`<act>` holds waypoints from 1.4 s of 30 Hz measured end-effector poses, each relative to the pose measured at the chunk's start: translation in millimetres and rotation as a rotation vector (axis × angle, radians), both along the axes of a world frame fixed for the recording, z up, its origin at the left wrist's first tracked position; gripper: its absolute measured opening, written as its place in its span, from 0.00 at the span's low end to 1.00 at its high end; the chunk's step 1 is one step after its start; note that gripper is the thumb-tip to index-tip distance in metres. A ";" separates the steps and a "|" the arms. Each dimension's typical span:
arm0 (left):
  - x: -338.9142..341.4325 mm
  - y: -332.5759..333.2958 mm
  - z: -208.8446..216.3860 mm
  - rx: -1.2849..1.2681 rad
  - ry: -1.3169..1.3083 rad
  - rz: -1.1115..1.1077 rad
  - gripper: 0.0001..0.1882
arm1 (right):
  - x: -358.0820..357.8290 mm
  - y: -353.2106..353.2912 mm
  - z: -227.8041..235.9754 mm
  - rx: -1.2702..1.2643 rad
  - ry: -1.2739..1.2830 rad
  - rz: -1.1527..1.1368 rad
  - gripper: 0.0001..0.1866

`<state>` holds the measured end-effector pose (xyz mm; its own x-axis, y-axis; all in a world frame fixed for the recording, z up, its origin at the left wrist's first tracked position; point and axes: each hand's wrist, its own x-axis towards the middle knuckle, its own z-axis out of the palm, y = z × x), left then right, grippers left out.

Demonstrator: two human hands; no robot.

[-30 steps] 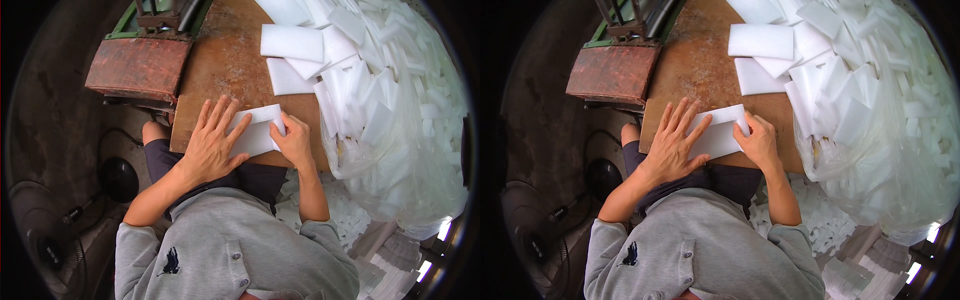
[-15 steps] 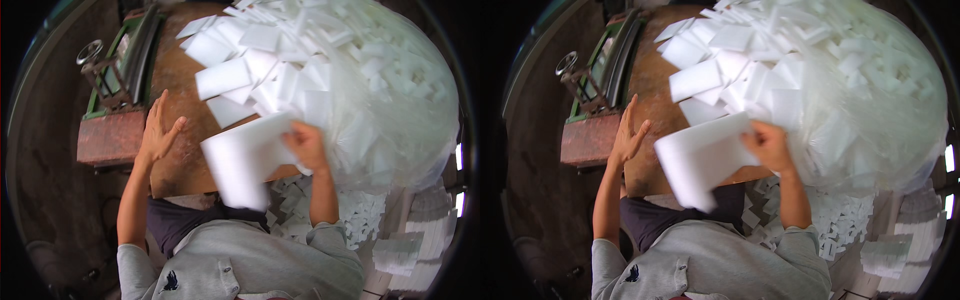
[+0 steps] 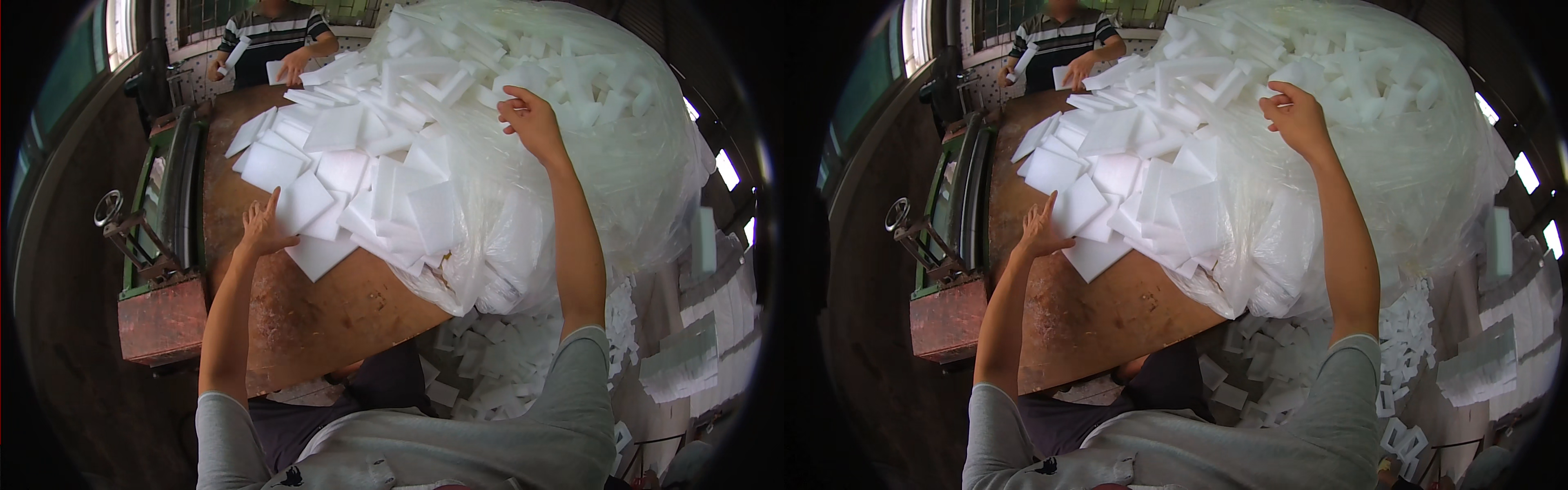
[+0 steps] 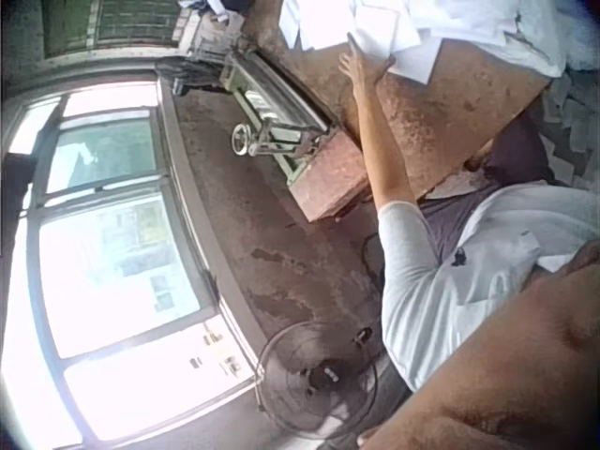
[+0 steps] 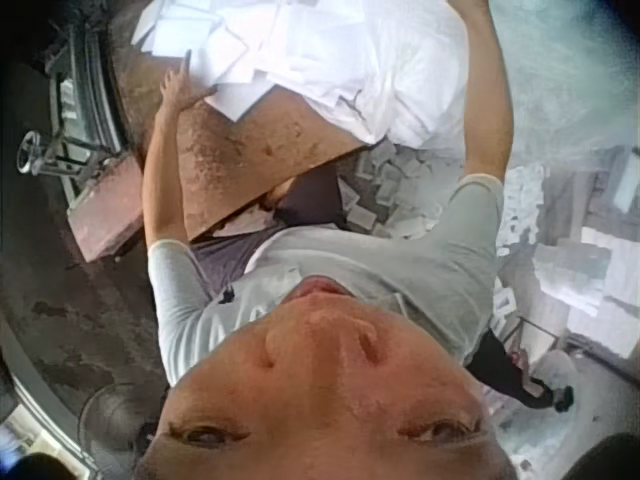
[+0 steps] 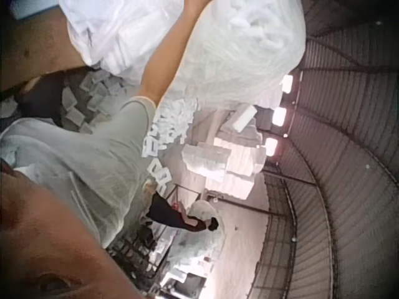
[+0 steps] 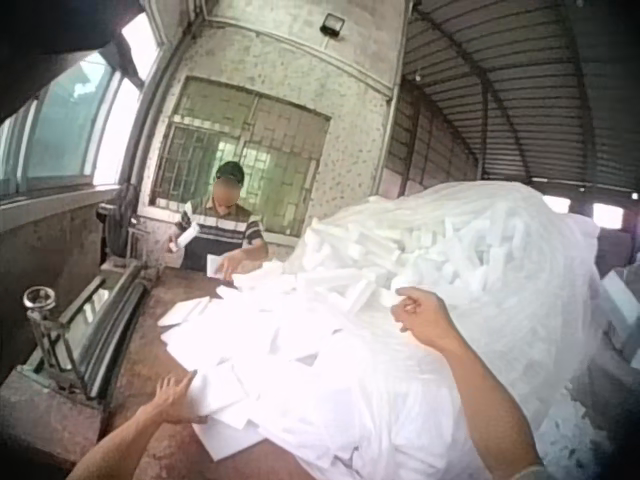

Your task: Manually gluing and assembling U-shaped foam blocks at a factory workbench.

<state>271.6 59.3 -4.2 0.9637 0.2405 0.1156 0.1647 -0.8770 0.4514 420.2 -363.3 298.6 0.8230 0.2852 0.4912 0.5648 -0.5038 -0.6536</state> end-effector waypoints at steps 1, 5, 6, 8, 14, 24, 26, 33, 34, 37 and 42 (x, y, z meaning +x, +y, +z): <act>-11.3 3.8 3.1 0.032 0.003 0.023 0.69 | 17.1 13.1 -0.3 0.009 0.000 0.019 0.23; -90.7 -14.6 29.9 0.181 -0.033 0.113 0.68 | 94.0 58.2 -14.0 -0.589 -0.422 -0.112 0.31; -116.7 -25.4 38.6 0.195 -0.016 0.066 0.68 | 111.6 65.2 -19.7 -0.666 -0.559 -0.152 0.35; -175.1 -42.0 40.9 0.200 0.068 0.016 0.67 | 134.0 95.1 -22.0 -0.727 -0.644 -0.177 0.38; -261.9 -79.6 18.2 0.064 0.269 -0.086 0.57 | 180.6 116.2 -40.0 -1.054 -0.582 -0.323 0.38; -263.9 -89.6 39.3 -0.024 -0.171 0.059 0.37 | 102.1 95.6 25.8 -0.906 -0.766 -0.745 0.25; -257.8 -92.3 48.2 -0.085 -0.232 0.062 0.36 | 81.6 85.7 39.1 -0.871 -0.776 -0.813 0.26; -251.0 -106.5 93.9 -0.262 -0.490 0.119 0.25 | 31.7 82.2 21.1 -0.811 -0.960 -0.617 0.29; -251.9 -106.2 93.4 -0.281 -0.466 0.135 0.24 | 38.1 85.9 15.4 -0.780 -0.770 -0.479 0.28; -260.8 -108.4 89.4 -0.290 -0.410 0.139 0.23 | 38.2 68.6 14.4 -0.668 -0.520 -0.338 0.25; -256.5 -111.4 84.0 -0.395 -0.381 0.117 0.23 | 44.1 30.5 61.2 -0.150 -0.584 -0.562 0.27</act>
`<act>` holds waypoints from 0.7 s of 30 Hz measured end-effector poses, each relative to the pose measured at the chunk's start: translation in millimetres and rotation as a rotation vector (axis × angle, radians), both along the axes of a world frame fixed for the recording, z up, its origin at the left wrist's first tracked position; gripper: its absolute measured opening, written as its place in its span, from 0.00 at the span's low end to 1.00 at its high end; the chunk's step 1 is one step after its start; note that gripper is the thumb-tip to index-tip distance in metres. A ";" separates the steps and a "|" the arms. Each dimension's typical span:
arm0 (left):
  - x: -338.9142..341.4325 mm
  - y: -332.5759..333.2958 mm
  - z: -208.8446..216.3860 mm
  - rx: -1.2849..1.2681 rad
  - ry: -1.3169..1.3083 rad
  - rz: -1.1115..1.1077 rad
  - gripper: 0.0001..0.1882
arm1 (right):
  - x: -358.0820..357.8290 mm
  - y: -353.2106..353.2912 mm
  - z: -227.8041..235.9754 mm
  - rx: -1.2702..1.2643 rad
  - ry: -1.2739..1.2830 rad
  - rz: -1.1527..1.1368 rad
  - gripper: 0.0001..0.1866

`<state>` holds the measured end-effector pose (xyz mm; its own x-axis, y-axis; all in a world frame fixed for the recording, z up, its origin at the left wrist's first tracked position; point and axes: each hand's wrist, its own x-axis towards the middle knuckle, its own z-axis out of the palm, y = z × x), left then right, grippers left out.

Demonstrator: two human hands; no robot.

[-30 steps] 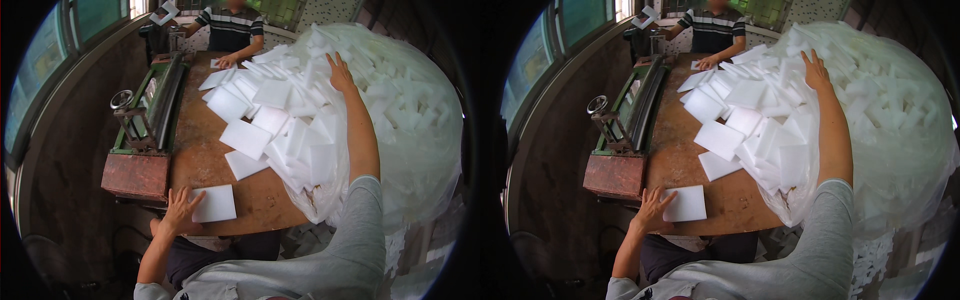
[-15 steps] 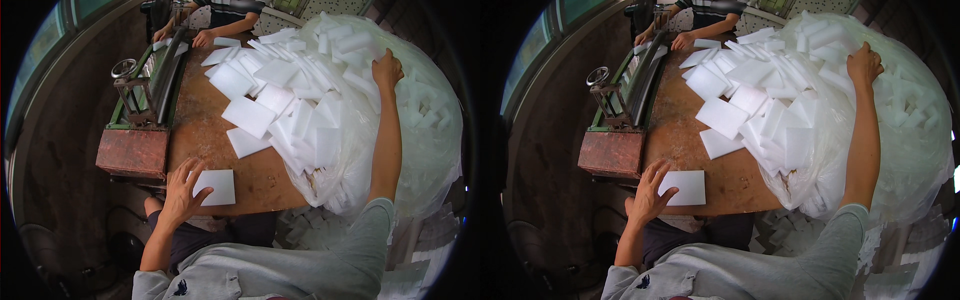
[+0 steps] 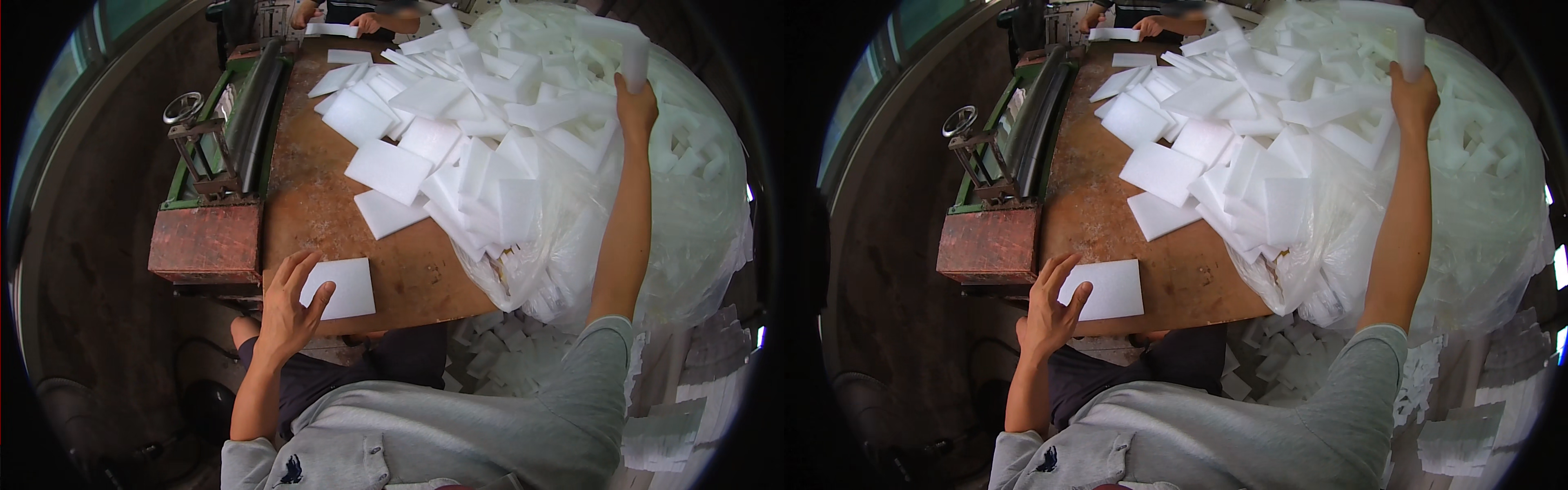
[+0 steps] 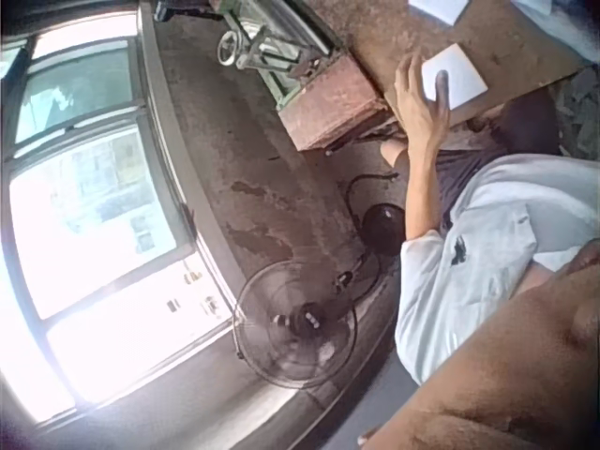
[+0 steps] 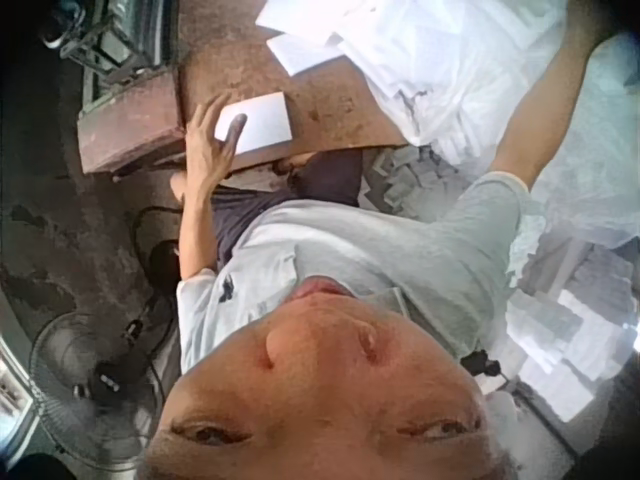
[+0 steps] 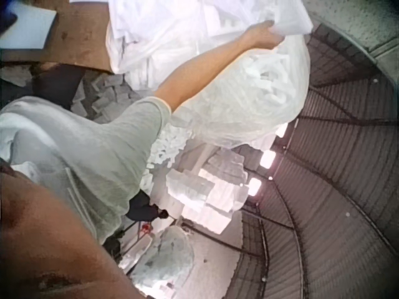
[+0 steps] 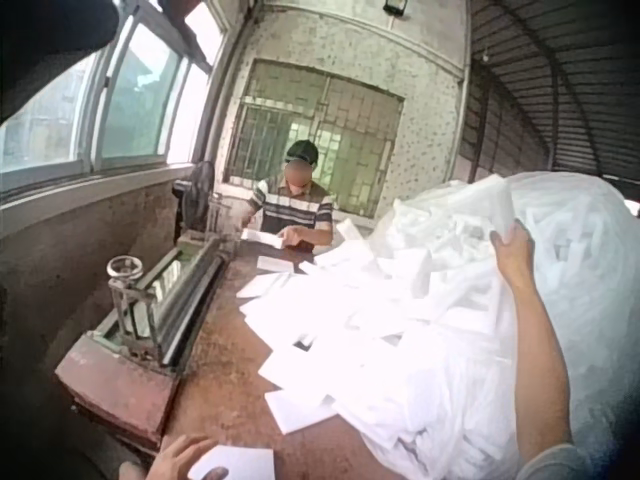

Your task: Manually gluing and assembling U-shaped foam blocks at a factory workbench.

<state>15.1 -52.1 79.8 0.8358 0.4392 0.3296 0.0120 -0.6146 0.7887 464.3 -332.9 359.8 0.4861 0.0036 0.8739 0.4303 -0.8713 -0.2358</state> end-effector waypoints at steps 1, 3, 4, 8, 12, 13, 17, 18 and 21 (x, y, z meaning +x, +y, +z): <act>0.9 -0.9 -1.1 0.036 -0.025 -0.005 0.23 | -4.4 -3.1 5.1 0.067 -0.080 -0.001 0.27; 3.8 -2.6 -2.6 0.066 -0.052 -0.010 0.22 | -17.5 -10.0 7.7 0.137 -0.208 0.013 0.26; 5.8 -2.9 -1.2 0.029 -0.073 -0.018 0.24 | -33.8 -6.1 6.7 0.218 -0.332 0.036 0.24; 4.1 -4.9 7.1 -0.103 -0.164 0.006 0.34 | -148.4 59.6 -72.3 -0.293 0.468 0.846 0.19; -10.5 -5.5 17.1 0.085 -0.004 0.014 0.44 | -238.5 111.2 -186.1 -0.877 0.816 0.985 0.25; -11.2 -8.2 16.4 0.113 0.055 0.014 0.41 | -251.8 121.9 -203.3 -0.931 0.899 1.012 0.25; -34.0 1.7 -6.4 0.145 0.244 0.240 0.29 | -274.5 160.0 -245.8 -0.875 1.066 1.107 0.28; -44.7 13.2 -18.1 0.177 0.222 0.317 0.26 | -275.4 167.6 -253.0 -0.675 0.986 1.312 0.30; -83.5 71.0 -31.1 0.193 0.257 0.542 0.18 | -262.7 190.2 -269.2 -0.308 0.866 1.550 0.33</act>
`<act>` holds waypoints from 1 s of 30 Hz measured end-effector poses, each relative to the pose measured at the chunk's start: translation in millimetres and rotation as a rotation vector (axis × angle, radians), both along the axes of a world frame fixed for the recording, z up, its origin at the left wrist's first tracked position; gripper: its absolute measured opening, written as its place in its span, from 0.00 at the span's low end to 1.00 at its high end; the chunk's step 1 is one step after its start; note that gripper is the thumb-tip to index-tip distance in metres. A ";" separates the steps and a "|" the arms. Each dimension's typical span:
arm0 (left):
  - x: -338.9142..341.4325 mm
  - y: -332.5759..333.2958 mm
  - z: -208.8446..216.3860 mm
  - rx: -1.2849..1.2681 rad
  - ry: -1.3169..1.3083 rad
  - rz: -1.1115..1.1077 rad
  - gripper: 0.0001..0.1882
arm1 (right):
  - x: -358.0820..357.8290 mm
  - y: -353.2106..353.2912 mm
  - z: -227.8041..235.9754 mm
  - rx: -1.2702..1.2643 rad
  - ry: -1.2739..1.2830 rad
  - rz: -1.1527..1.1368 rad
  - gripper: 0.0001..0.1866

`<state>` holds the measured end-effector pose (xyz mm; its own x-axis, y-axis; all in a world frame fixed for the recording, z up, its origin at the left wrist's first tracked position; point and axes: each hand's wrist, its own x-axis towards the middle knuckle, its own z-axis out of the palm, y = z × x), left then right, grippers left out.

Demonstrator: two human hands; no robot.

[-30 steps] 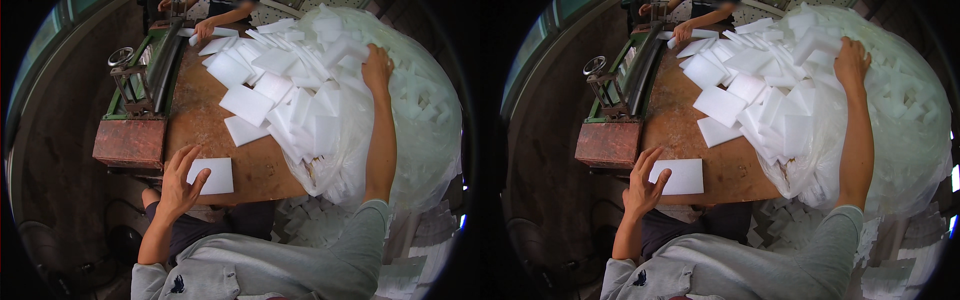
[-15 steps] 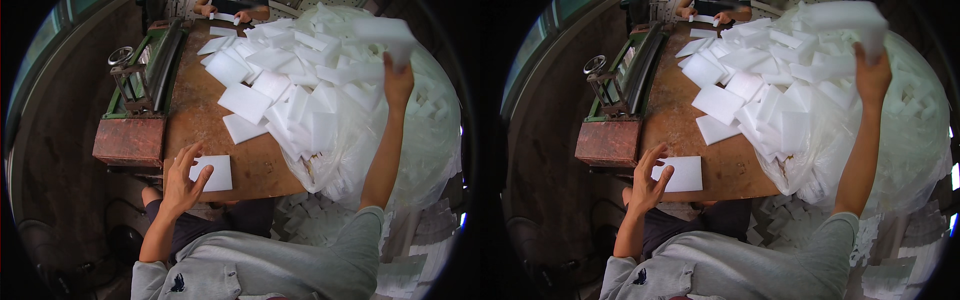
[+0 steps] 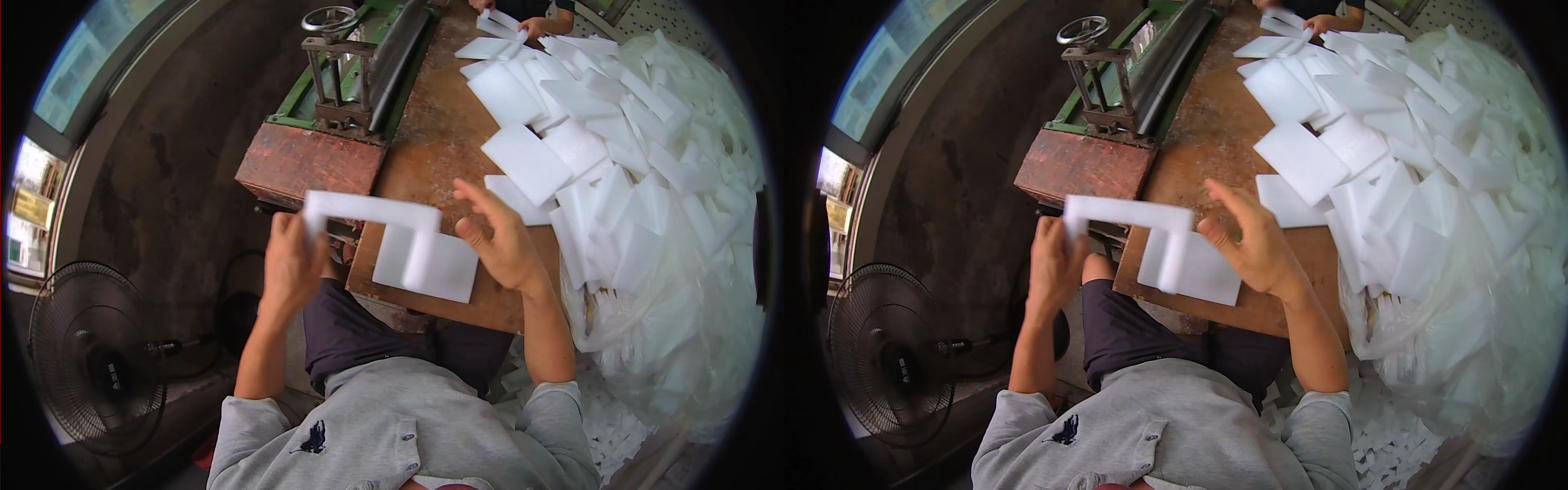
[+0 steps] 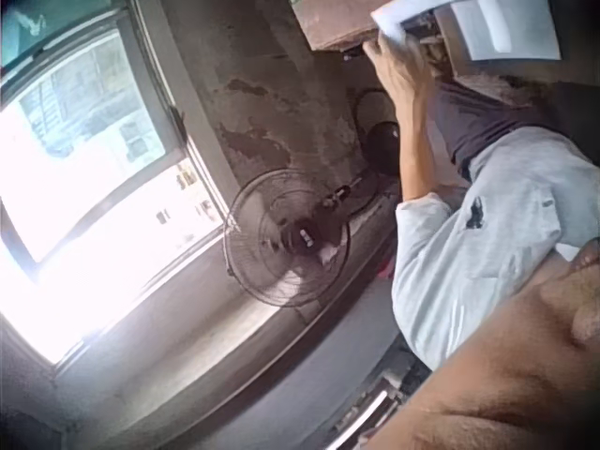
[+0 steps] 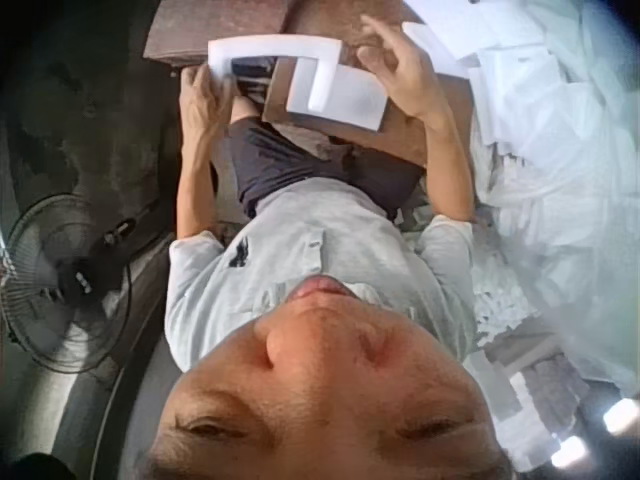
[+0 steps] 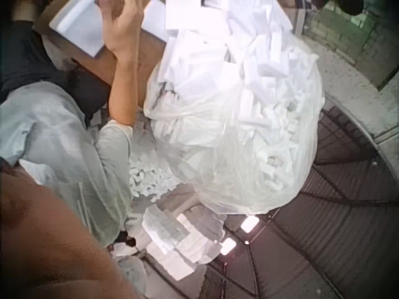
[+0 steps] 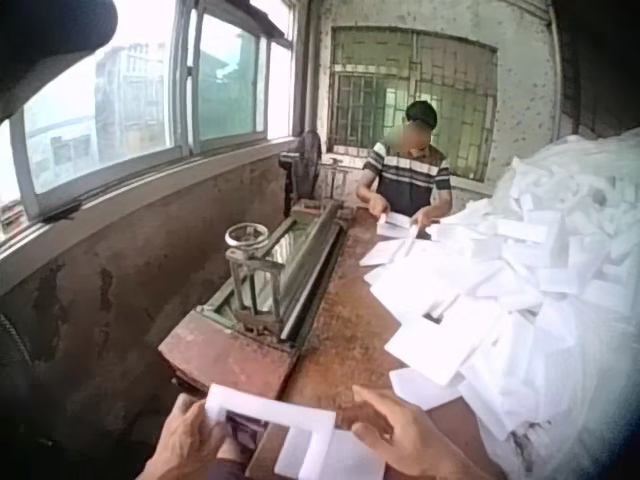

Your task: Manually gluing and assembling U-shaped foam blocks at a factory workbench.

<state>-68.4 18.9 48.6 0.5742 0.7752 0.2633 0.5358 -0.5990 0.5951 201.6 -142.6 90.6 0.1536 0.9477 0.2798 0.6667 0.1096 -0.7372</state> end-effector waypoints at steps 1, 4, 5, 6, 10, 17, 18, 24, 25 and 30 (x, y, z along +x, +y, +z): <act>-15.9 27.3 1.4 -0.020 -0.015 0.045 0.18 | 3.7 6.0 -2.8 -0.014 0.067 -0.090 0.31; -48.7 128.0 -13.9 -0.024 -0.240 0.192 0.16 | 19.7 18.3 -23.3 -0.026 0.115 -0.164 0.26; -51.2 158.2 -7.6 -0.050 -0.206 0.226 0.16 | 21.4 19.0 -29.3 -0.078 0.104 -0.145 0.25; -52.7 187.2 0.2 -0.074 -0.173 0.263 0.17 | 22.5 20.7 -35.5 -0.128 0.094 -0.122 0.24; -31.8 287.3 -8.6 -0.021 0.005 0.280 0.18 | 27.3 42.1 -53.2 -0.218 0.169 -0.137 0.24; 54.6 353.7 -20.4 -0.092 0.094 0.108 0.19 | 49.6 88.6 -59.9 -0.216 0.184 -0.242 0.23; 61.4 360.2 -22.3 -0.103 0.123 0.109 0.19 | 56.2 98.7 -65.3 -0.166 0.195 -0.238 0.22; 91.3 374.4 -30.5 -0.073 0.217 0.061 0.19 | 89.7 169.6 -74.5 -0.204 0.162 -0.305 0.18; 96.3 371.2 -32.7 -0.085 0.220 0.025 0.18 | 91.9 183.0 -78.7 -0.193 0.159 -0.322 0.18; 133.6 347.1 -50.4 0.013 0.071 -0.151 0.18 | 89.3 238.8 -83.8 -0.191 0.134 -0.398 0.23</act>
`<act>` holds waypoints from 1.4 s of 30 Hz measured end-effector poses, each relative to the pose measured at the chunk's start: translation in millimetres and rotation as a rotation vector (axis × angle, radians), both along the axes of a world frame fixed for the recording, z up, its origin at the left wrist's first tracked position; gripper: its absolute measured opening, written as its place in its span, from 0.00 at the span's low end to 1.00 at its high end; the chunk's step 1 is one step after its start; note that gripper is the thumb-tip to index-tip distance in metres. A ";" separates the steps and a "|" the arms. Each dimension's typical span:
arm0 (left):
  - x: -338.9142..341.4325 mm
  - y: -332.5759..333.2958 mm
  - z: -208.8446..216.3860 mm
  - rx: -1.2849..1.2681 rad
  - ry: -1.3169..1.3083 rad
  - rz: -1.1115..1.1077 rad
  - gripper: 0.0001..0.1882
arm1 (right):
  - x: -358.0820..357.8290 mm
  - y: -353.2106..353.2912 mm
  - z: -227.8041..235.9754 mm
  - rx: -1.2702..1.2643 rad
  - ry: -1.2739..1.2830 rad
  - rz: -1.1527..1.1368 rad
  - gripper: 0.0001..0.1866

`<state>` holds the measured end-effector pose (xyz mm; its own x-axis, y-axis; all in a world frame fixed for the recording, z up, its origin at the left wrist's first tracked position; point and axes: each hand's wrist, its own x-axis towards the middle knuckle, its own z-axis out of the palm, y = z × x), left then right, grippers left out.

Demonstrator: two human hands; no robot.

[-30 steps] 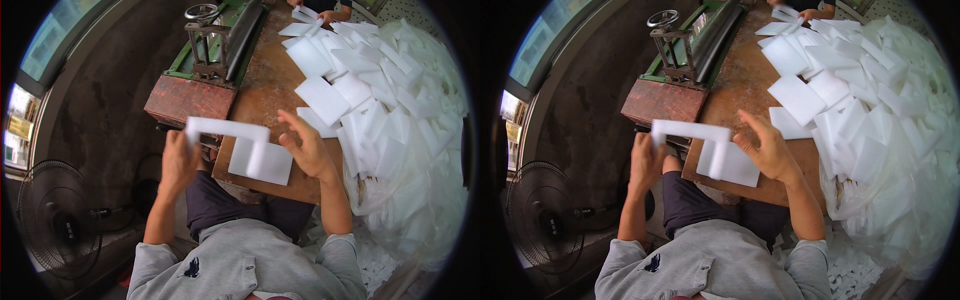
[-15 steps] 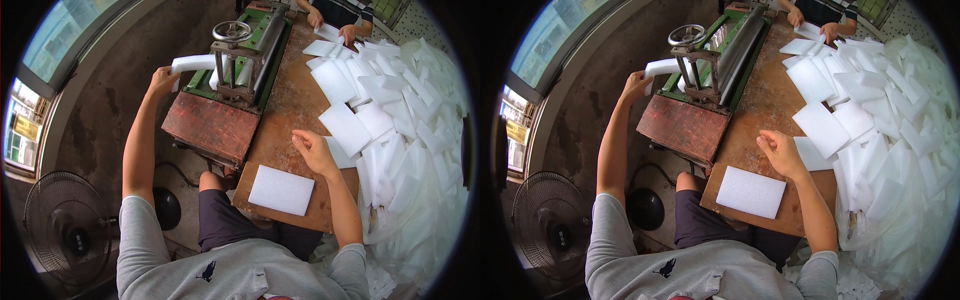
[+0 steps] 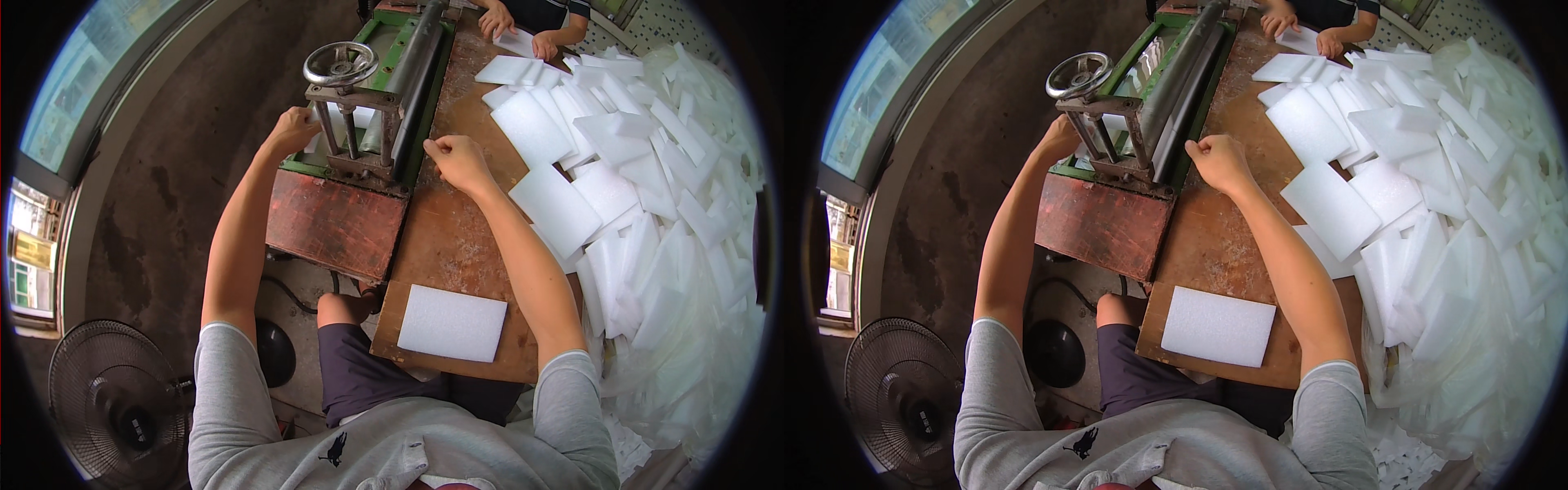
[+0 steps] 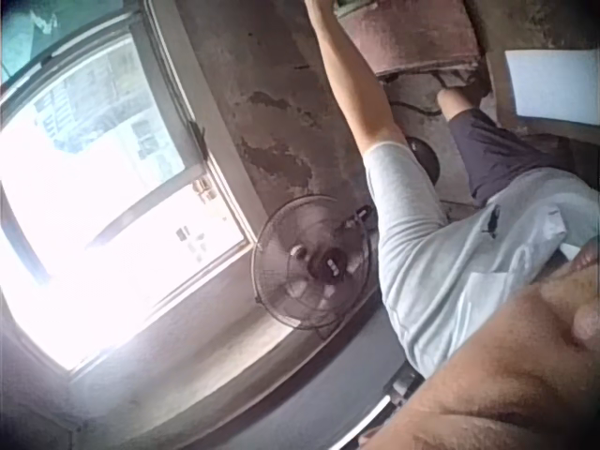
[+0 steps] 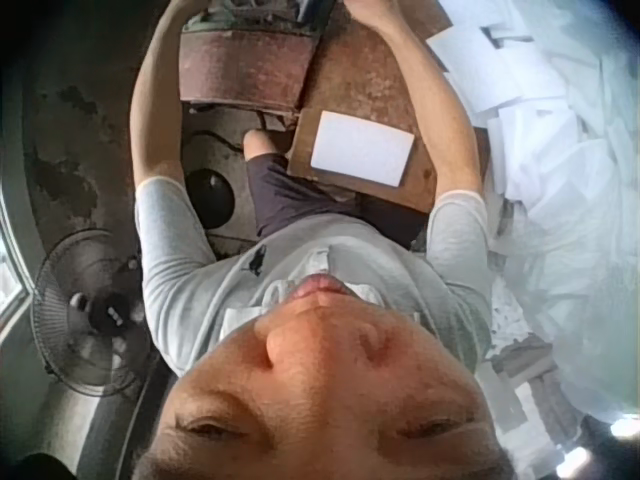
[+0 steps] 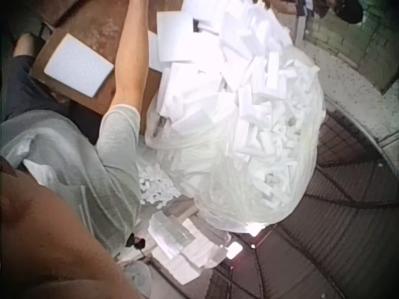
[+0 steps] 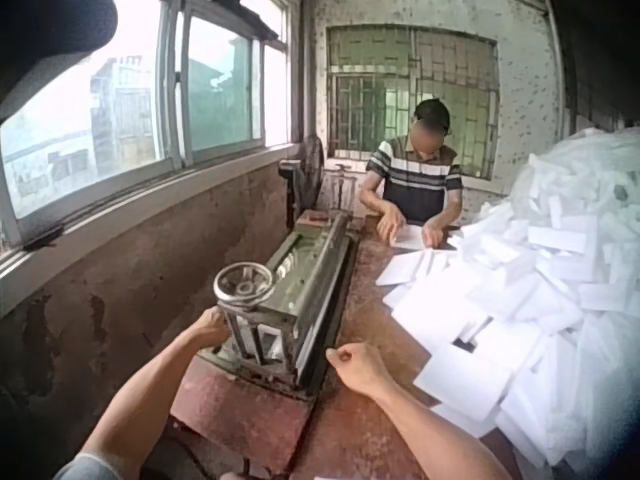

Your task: Manually gluing and assembling U-shaped foam blocks at a factory workbench.

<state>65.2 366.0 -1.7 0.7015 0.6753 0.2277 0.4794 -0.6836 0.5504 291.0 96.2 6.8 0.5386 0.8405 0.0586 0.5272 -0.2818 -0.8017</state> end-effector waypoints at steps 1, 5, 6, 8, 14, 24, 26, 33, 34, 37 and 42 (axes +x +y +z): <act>6.9 -3.8 -2.3 0.001 0.004 -0.002 0.18 | -0.6 8.1 1.0 -0.053 -0.026 -0.041 0.26; 23.6 -29.5 4.7 -0.261 -0.204 -0.206 0.17 | 2.0 17.9 1.4 -0.087 -0.315 -0.117 0.27; 25.0 -36.9 11.7 -0.547 -0.243 -0.196 0.18 | 9.8 11.7 1.9 -0.088 -0.309 -0.123 0.27; 6.1 -34.6 13.2 -0.601 -0.250 -0.032 0.18 | 25.2 -4.2 13.1 -0.142 -0.341 -0.189 0.21; -31.8 -138.7 62.9 -0.358 -0.677 0.262 0.20 | 40.3 -124.6 45.9 -0.046 -0.610 -0.405 0.18; -38.8 -357.8 82.2 -0.225 -0.209 -0.116 0.25 | -99.5 -263.9 49.8 0.031 -0.340 -0.309 0.12; -42.4 -368.4 69.9 -0.194 -0.176 -0.083 0.26 | -103.8 -277.7 42.6 0.054 -0.299 -0.278 0.11; -59.4 -380.3 45.9 -0.218 -0.122 -0.040 0.18 | -117.5 -298.9 27.2 0.069 -0.193 -0.236 0.11; -60.8 -379.9 43.8 -0.224 -0.117 -0.027 0.18 | -119.6 -300.3 25.3 0.067 -0.184 -0.239 0.11; -62.8 -378.6 35.9 -0.210 -0.122 -0.060 0.18 | -122.3 -302.7 19.3 0.049 -0.205 -0.246 0.11; -62.5 -371.8 22.4 -0.157 -0.116 -0.112 0.20 | -124.6 -302.5 13.6 0.056 -0.255 -0.242 0.10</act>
